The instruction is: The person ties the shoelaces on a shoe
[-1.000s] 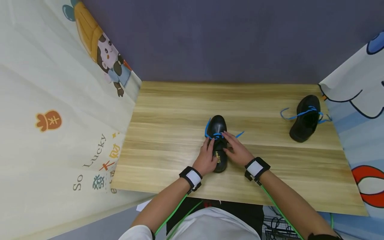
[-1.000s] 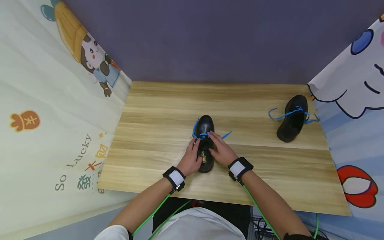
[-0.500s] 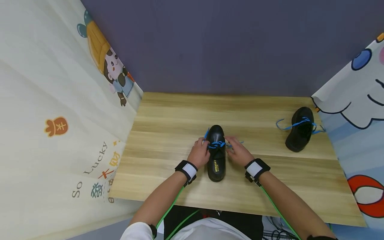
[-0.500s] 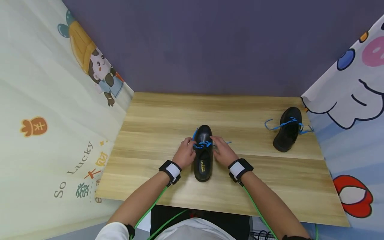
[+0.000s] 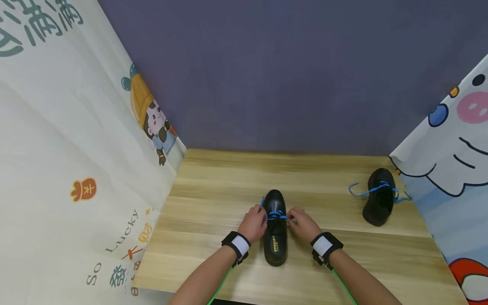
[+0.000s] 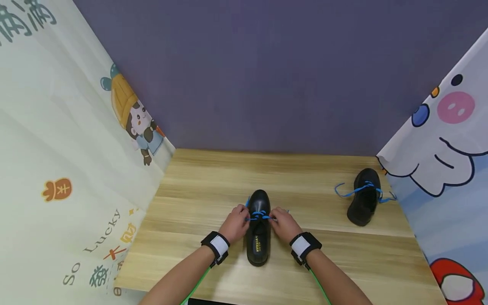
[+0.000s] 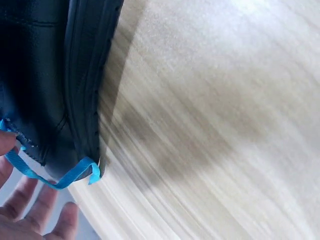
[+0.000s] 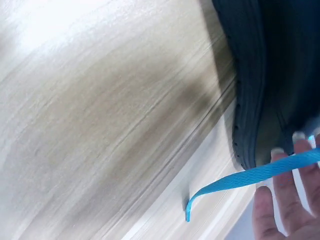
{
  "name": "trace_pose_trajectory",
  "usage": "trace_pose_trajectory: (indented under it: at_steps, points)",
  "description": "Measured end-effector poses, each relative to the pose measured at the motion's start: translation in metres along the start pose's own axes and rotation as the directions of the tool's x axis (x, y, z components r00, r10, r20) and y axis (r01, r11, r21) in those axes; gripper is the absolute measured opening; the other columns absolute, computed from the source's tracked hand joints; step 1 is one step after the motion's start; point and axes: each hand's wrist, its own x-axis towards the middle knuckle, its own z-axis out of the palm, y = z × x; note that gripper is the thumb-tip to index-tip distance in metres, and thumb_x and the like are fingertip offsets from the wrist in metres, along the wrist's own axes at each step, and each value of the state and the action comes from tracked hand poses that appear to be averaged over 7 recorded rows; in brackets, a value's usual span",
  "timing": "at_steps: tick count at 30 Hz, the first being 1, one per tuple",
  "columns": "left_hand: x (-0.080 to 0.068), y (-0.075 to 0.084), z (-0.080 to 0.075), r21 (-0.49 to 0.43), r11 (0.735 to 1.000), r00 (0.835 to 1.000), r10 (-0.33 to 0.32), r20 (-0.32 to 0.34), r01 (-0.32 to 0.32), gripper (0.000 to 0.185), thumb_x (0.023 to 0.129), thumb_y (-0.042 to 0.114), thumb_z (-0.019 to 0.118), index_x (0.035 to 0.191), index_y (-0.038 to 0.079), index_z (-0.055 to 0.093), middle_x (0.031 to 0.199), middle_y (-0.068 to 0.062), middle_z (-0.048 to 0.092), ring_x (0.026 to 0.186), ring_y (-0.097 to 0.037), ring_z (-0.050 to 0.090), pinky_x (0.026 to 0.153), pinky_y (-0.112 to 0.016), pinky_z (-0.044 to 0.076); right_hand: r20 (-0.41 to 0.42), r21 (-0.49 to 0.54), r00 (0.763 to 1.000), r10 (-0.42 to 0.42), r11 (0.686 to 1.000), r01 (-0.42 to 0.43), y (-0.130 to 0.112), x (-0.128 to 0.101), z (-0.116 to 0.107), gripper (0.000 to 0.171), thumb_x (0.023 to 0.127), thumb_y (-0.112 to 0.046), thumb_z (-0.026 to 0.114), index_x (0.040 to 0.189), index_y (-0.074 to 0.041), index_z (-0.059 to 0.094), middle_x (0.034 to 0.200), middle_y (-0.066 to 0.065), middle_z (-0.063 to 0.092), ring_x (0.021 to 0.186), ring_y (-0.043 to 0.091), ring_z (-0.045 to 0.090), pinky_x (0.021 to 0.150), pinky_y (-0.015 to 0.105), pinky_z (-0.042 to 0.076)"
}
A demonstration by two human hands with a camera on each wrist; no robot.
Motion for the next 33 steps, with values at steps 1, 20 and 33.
trace_pose_trajectory:
  at_steps: [1, 20, 33]
  points:
    - [-0.004, 0.0, 0.001, -0.012, 1.0, 1.0, 0.007, 0.003, -0.007, 0.006, 0.091, 0.015, 0.069, 0.093, 0.012, 0.065, 0.106, -0.002, 0.058, 0.095, -0.019, 0.058, 0.077, -0.033, 0.05, 0.007, 0.005, 1.0, 0.004, 1.0, -0.004, 0.0, -0.004, 0.001, 0.012, 0.09, 0.001, 0.071, 0.091, -0.008, 0.063, 0.092, 0.002, 0.061, 0.088, 0.021, 0.061, 0.078, 0.041, 0.053]
    - [0.004, -0.018, -0.011, -0.179, 0.983, 0.99, 0.07, 0.119, -0.048, 0.018, 0.1, 0.025, 0.063, 0.088, 0.012, 0.062, 0.074, 0.005, 0.058, 0.066, -0.008, 0.052, 0.061, -0.023, 0.044, 0.054, 0.07, 0.998, -0.04, 0.997, 0.037, 0.016, -0.008, -0.014, 0.007, 0.099, -0.01, 0.062, 0.092, -0.01, 0.065, 0.081, 0.006, 0.067, 0.072, 0.006, 0.053, 0.065, 0.031, 0.047]
    - [0.01, -0.026, -0.025, -0.079, 0.996, 0.997, 0.048, 0.06, -0.043, 0.022, 0.098, 0.023, 0.066, 0.079, 0.014, 0.058, 0.066, 0.005, 0.057, 0.06, -0.011, 0.052, 0.056, -0.027, 0.042, 0.099, 0.021, 0.994, -0.054, 0.998, 0.052, 0.016, -0.006, -0.035, 0.009, 0.096, -0.006, 0.064, 0.087, -0.006, 0.066, 0.072, 0.004, 0.061, 0.065, 0.007, 0.047, 0.061, 0.029, 0.041]
